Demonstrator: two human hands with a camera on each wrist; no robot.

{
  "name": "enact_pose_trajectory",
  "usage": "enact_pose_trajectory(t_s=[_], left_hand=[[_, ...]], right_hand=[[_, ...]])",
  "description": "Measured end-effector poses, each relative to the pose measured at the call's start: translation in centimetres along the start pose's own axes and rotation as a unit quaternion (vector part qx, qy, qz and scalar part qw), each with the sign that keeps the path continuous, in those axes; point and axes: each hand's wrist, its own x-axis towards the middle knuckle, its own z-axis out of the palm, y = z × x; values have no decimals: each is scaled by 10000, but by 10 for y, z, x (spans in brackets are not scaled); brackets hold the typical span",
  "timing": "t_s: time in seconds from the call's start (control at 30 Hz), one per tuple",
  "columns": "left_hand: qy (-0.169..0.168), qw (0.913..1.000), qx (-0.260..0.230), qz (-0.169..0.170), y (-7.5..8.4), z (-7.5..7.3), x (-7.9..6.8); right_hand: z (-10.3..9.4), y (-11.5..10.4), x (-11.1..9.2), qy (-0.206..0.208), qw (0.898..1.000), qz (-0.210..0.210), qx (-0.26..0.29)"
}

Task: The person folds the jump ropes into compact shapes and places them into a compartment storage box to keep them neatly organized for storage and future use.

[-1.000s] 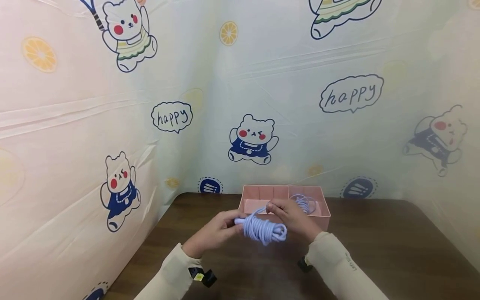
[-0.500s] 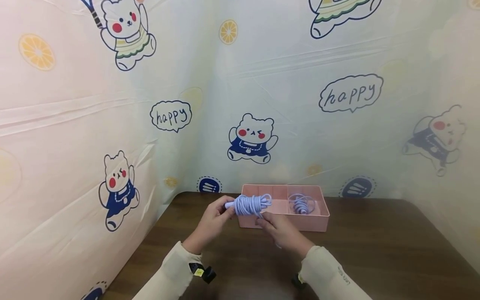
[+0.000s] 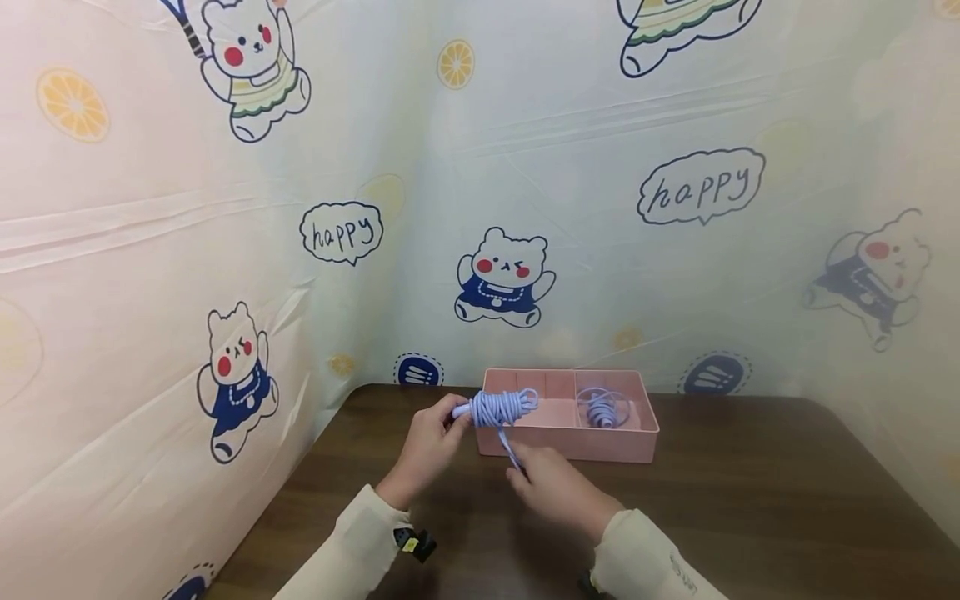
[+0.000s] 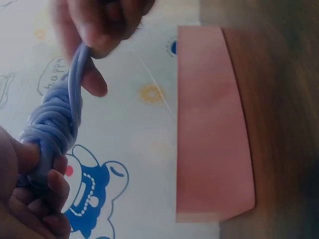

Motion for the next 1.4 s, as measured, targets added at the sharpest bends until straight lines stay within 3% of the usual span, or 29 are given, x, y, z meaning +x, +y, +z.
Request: enact_pose_trajectory(t_s=[0.07, 0.17, 0.5, 0.6, 0.73, 0.83, 0.93, 1.03, 1.2, 1.3, 1.4], left_hand=[[16, 9998, 195, -85, -3, 0, 0], [-68, 9989, 416, -220, -6, -1, 0], [-673, 9964, 493, -144, -8, -8, -1], [-1027, 9935, 476, -154, -7, -9, -3], [-1658, 9850, 394, -269, -7, -10, -5], [-2117, 9765, 251, -311, -4, -11, -6], [-2494, 9683, 102, -125, -2, -12, -7], [-2794, 9600, -35, 196, 0, -13, -7], [-3128, 9465, -456, 644, 1, -15, -10], [-3161, 9404, -1014, 742, 2, -17, -11], [-3094, 9340, -1630, 729, 2, -18, -12]], right_hand=[[-1, -3, -2, 155, 9975, -250, -638], [-5, -9, -5, 319, 9910, -645, -1125], [-32, -21, -8, 287, 9840, -1323, -1155], [-36, -20, -8, 727, 9699, -1719, -1562], [-42, -16, -8, 1374, 9426, -2015, -2282], [-47, -16, -7, 1476, 9412, -1947, -2333], [-52, -15, -4, 1490, 9501, -1909, -1965], [-54, -12, -2, 1376, 9662, -1701, -1362], [-53, -5, 1, 987, 9914, -843, -142], [-50, 1, 3, 735, 9935, -342, 804], [-44, 8, 7, 528, 9806, -342, 1858]])
